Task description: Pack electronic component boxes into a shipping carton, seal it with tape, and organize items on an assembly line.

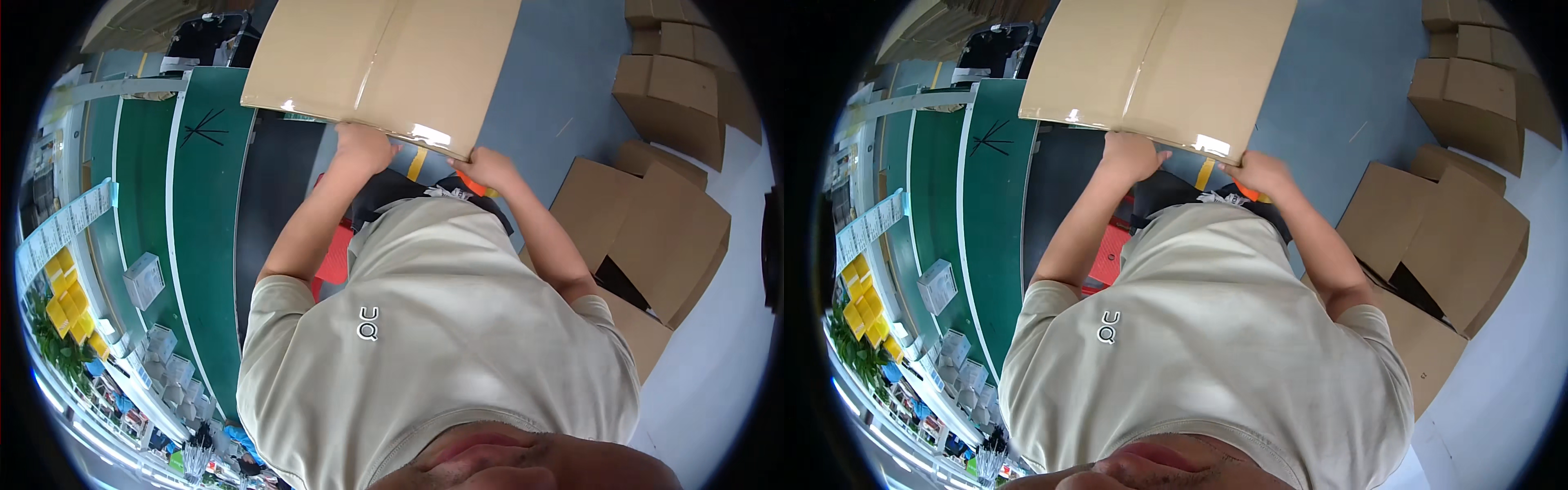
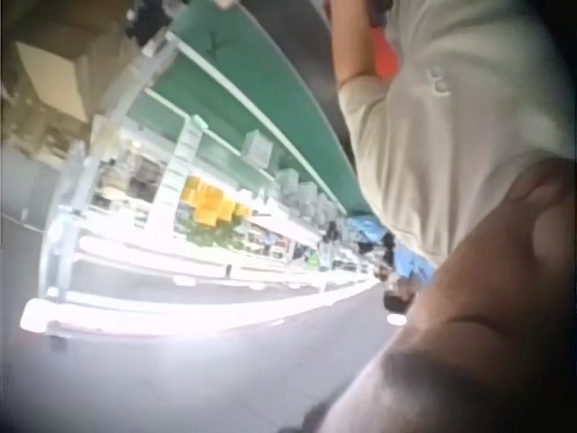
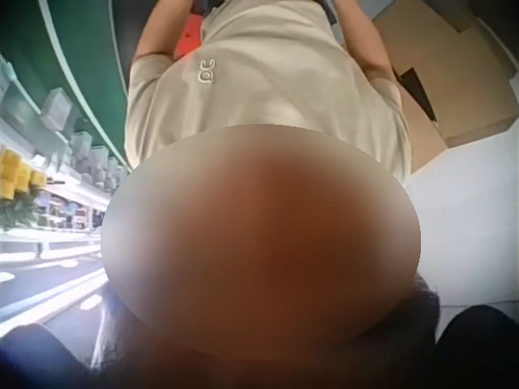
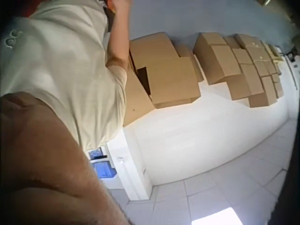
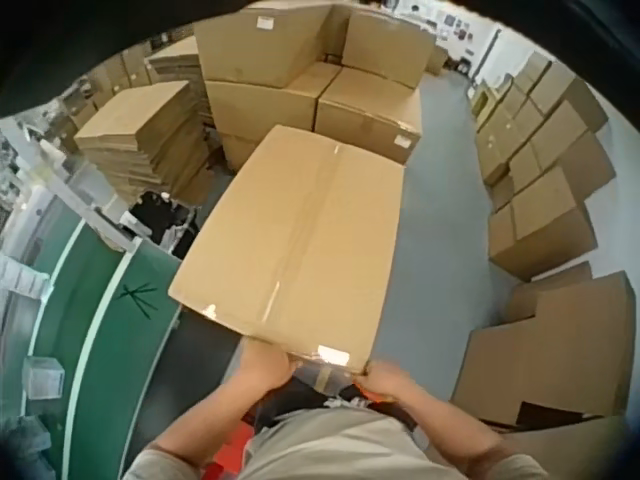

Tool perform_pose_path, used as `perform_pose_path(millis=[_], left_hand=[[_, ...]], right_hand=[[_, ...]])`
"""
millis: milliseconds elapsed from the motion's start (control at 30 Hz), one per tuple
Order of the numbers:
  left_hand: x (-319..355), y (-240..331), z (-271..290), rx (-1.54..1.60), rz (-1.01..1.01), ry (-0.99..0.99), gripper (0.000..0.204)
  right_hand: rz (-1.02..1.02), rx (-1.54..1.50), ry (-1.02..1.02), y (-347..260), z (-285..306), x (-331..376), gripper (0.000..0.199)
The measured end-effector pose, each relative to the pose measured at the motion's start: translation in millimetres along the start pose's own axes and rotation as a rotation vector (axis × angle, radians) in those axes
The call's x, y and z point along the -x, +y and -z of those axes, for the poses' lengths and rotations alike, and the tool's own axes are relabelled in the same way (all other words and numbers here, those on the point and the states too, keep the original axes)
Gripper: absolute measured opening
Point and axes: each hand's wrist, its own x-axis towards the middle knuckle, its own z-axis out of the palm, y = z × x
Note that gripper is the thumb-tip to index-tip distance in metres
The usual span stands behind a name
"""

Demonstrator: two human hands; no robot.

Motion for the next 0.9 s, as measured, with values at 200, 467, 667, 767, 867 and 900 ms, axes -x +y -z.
perform_pose_path(millis=[200, 467, 667, 767, 867, 900], left_hand=[[-24.1, 67.1, -50.8, -0.098, 0.015, -0.125, 0.075], [-29.5, -19.6, -47.9, -0.326, 0.421, -0.246, 0.073], [-14.7, 34.7, -32.8, -0.269, 0.309, -0.451, 0.062], [18.1, 138.1, 60.7, 0.002, 0.135, -0.437, 0.056], [8.1, 227.3, 127.7, 0.817, -0.106, 0.005, 0.042], [-5.5, 246.0, 130.1, 1.120, -0.165, 0.303, 0.036]], right_hand=[[0.209, 0.025, 0.053, 38.1, -6.2, -1.7, 0.061], [0.307, -0.209, -0.077, 271.5, -9.6, -4.6, 0.041], [0.283, -0.363, 0.039, 356.4, 35.8, 1.4, 0.032], [0.539, -0.434, 0.409, 322.1, 89.6, 46.3, 0.034], [0.918, -0.257, 0.399, 301.8, 143.7, 61.6, 0.043], [0.923, -0.252, 0.403, 289.4, 159.5, 62.2, 0.043]])
